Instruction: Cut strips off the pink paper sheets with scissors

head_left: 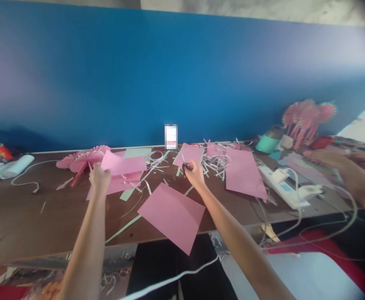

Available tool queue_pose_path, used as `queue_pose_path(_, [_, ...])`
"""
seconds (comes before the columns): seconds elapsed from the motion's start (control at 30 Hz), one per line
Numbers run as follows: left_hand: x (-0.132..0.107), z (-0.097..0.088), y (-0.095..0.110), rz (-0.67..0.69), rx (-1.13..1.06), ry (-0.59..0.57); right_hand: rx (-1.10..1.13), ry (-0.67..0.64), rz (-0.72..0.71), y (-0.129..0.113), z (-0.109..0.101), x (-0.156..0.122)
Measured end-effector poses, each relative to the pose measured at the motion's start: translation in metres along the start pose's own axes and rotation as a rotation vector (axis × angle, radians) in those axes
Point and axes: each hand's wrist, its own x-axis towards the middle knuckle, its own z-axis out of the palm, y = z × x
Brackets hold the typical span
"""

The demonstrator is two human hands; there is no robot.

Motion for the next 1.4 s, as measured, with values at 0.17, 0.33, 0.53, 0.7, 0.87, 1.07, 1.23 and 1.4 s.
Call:
queue_pose_path(0.17, [-0.031,0.011,0.037,0.258,-0.075,-0.198,-0.398,0.003,-0.042,-0.001,-0.013,0.006])
queue_pose_path(0.33, [-0.097,0.054,0.13,0.859,0.006,-0.839,-0.498,0.04,0.003,0.001,-0.025,0.018])
queue_pose_path(0.53, [-0.132,0.085,0.15,0.916,-0.015,-1.046,-0.413,0.144,-0.165,0.02,-0.033,0.018])
queue_pose_path(0.7, [-0.122,0.083,0.14,0.783,-0.088,-1.092,-0.302,0.187,-0.18,0.029,-0.031,0.016])
queue_pose_path(0.87, [-0.119,0.073,0.142,0.604,-0.188,-1.142,-0.185,0.148,-0.188,0.029,-0.028,0.019])
queue_pose_path(1.07, [-0.087,0.055,0.148,0.497,-0.232,-1.08,0.305,-0.145,0.037,0.021,-0.035,0.021])
queue_pose_path(1.23, [-0.058,0.061,0.159,0.479,-0.107,-1.016,0.461,-0.493,0.016,0.01,-0.034,0.014])
queue_pose_path(1.4, [-0.054,0.081,0.177,0.565,-0.025,-0.944,0.436,-0.581,-0.023,0.003,-0.021,0.007])
